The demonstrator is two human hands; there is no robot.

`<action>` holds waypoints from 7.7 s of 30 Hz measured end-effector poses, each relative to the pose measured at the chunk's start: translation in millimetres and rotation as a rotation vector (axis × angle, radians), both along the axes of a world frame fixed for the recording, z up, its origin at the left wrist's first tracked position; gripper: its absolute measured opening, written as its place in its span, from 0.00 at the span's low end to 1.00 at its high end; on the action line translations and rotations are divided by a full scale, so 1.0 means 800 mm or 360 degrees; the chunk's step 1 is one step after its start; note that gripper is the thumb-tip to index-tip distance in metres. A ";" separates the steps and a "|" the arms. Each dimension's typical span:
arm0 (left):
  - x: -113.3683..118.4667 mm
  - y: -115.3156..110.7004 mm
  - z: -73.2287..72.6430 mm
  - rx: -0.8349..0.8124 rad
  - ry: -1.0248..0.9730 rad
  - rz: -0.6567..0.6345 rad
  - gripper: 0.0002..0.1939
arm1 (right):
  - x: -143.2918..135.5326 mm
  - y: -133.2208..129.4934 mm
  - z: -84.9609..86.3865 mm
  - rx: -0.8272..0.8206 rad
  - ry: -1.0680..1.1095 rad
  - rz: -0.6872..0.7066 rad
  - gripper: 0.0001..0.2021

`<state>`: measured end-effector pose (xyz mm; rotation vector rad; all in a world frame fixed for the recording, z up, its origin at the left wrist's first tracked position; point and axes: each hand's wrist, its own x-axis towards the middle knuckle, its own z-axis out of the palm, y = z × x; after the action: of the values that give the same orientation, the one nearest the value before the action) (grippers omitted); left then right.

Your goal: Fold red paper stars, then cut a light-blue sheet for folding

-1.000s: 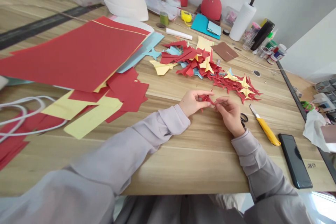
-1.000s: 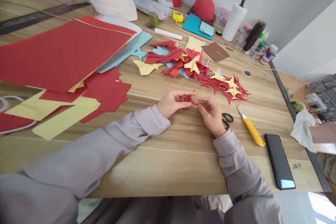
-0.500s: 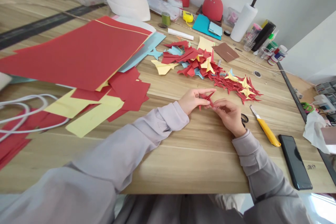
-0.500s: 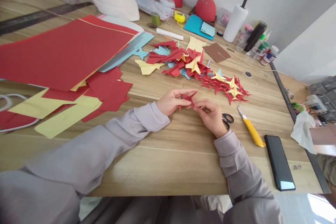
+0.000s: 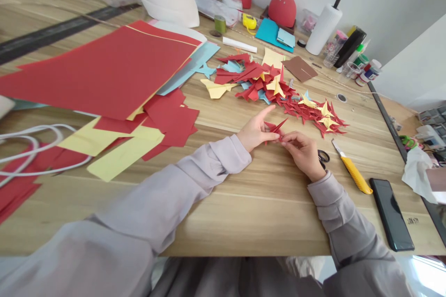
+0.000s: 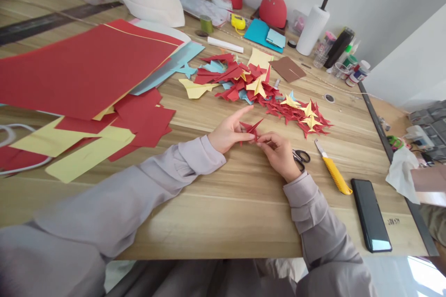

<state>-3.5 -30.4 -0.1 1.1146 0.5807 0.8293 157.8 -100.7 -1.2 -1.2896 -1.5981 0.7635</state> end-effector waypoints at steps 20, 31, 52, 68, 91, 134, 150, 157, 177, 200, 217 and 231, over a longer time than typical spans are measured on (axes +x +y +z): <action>0.006 0.002 -0.008 -0.0117 -0.0091 0.0026 0.53 | 0.001 0.002 -0.006 -0.0191 0.0110 -0.0005 0.08; 0.006 0.000 -0.003 -0.0105 -0.0110 0.0048 0.47 | -0.002 0.001 -0.001 -0.0252 0.0238 0.0060 0.11; 0.003 0.002 -0.008 0.0050 0.0005 0.0006 0.38 | -0.009 0.002 0.007 -0.0396 0.0463 0.0004 0.11; 0.005 0.000 -0.007 0.0007 0.0031 0.0070 0.31 | -0.012 -0.001 0.001 -0.0240 0.0364 -0.0080 0.13; 0.007 0.003 -0.010 -0.0131 -0.0012 0.0059 0.31 | -0.015 -0.004 0.002 -0.0199 0.0254 -0.0076 0.11; 0.009 -0.003 -0.002 -0.0147 -0.0124 0.0080 0.23 | -0.014 -0.006 -0.001 -0.0197 0.0242 -0.0102 0.14; 0.005 0.003 -0.003 -0.0223 -0.0047 0.0092 0.20 | -0.011 -0.006 0.004 -0.0218 0.0262 -0.0151 0.13; 0.004 0.002 -0.004 -0.0173 -0.0007 0.0039 0.19 | -0.012 -0.004 0.003 -0.0220 0.0357 -0.0202 0.15; 0.007 0.000 -0.007 -0.0069 0.0073 0.0138 0.17 | -0.014 -0.006 -0.003 -0.0171 0.0171 -0.0326 0.15; 0.008 -0.001 -0.006 -0.0087 0.0067 0.0115 0.17 | -0.007 -0.004 -0.008 -0.0076 -0.0004 -0.0220 0.14; 0.009 0.001 -0.008 -0.0057 0.0036 0.0099 0.17 | -0.009 -0.002 -0.010 -0.0032 0.0010 -0.0232 0.13; 0.009 0.001 -0.010 -0.0138 -0.0014 0.0161 0.17 | -0.014 -0.004 -0.010 -0.0121 0.0098 -0.0262 0.13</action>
<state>4.0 -29.4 -8.0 1.0087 0.6639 0.8880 146.5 -103.8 -9.0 -1.4199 -1.4063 0.7597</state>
